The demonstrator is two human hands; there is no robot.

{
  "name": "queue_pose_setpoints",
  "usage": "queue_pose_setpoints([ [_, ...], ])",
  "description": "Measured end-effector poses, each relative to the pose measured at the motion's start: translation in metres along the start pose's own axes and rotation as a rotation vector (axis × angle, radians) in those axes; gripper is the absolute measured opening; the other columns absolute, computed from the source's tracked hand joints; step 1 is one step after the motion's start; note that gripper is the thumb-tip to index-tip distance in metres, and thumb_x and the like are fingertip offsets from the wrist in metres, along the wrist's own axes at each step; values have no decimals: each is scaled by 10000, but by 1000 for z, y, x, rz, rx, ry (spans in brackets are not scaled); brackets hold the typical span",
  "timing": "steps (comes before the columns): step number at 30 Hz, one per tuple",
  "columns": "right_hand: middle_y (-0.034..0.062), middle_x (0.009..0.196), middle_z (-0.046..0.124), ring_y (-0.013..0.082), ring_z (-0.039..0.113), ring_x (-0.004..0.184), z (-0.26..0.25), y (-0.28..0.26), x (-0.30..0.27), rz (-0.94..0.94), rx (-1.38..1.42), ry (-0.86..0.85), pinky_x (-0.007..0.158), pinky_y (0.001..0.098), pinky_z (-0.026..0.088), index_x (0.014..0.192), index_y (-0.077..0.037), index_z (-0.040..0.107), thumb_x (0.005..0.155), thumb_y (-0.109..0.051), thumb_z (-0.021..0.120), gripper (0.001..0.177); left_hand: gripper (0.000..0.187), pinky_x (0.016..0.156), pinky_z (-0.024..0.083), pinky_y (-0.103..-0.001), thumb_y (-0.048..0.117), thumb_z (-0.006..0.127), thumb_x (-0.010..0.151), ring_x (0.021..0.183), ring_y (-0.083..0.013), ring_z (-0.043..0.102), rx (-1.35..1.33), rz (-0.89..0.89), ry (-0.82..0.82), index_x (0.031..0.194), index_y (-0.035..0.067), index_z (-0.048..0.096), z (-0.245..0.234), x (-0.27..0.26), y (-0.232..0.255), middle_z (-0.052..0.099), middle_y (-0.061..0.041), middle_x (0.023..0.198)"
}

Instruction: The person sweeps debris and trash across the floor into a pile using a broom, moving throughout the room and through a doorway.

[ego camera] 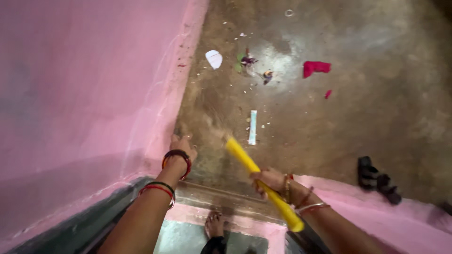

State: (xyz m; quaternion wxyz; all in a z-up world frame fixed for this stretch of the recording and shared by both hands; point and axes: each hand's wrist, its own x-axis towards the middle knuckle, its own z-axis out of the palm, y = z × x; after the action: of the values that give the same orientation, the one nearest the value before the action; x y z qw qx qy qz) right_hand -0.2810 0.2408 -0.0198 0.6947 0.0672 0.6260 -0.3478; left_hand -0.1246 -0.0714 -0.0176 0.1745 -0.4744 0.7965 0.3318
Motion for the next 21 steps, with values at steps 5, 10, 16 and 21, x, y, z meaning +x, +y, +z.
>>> queue_pose_setpoints([
  [5, 18, 702, 631, 117, 574, 537, -56, 31, 25, 273, 86, -275, 462, 263, 471, 1102, 13, 694, 1035, -203, 634, 234, 497, 1154, 430, -462, 226, 714, 868, 1378, -421, 480, 103, 68, -69, 1348, 125, 633, 8, -8, 27, 416, -232, 1527],
  [10, 107, 682, 636, 227, 614, 520, -53, -7, 65, -37, -110, 263, 437, 372, 484, 984, 55, 653, 962, -222, 664, 278, 539, 1120, 415, -473, 235, 721, 858, 1338, -459, 455, 60, 93, -69, 1364, 110, 587, 18, -4, 45, 303, -303, 1548],
  [16, 73, 675, 610, 204, 583, 495, -24, -13, -14, -221, -226, 484, 400, 394, 480, 1111, -106, 524, 894, -211, 640, 268, 520, 1159, 408, -465, 204, 678, 868, 1370, -469, 443, 60, 62, -110, 1384, 187, 618, 27, -12, 40, 327, -288, 1552],
  [21, 58, 663, 600, 152, 547, 490, -62, 29, -70, 168, -34, 53, 404, 296, 459, 1027, 40, 635, 968, -266, 664, 313, 531, 1142, 369, -470, 252, 738, 844, 1382, -450, 392, 123, 74, 4, 1354, 174, 614, 45, -4, 40, 290, -276, 1553],
])
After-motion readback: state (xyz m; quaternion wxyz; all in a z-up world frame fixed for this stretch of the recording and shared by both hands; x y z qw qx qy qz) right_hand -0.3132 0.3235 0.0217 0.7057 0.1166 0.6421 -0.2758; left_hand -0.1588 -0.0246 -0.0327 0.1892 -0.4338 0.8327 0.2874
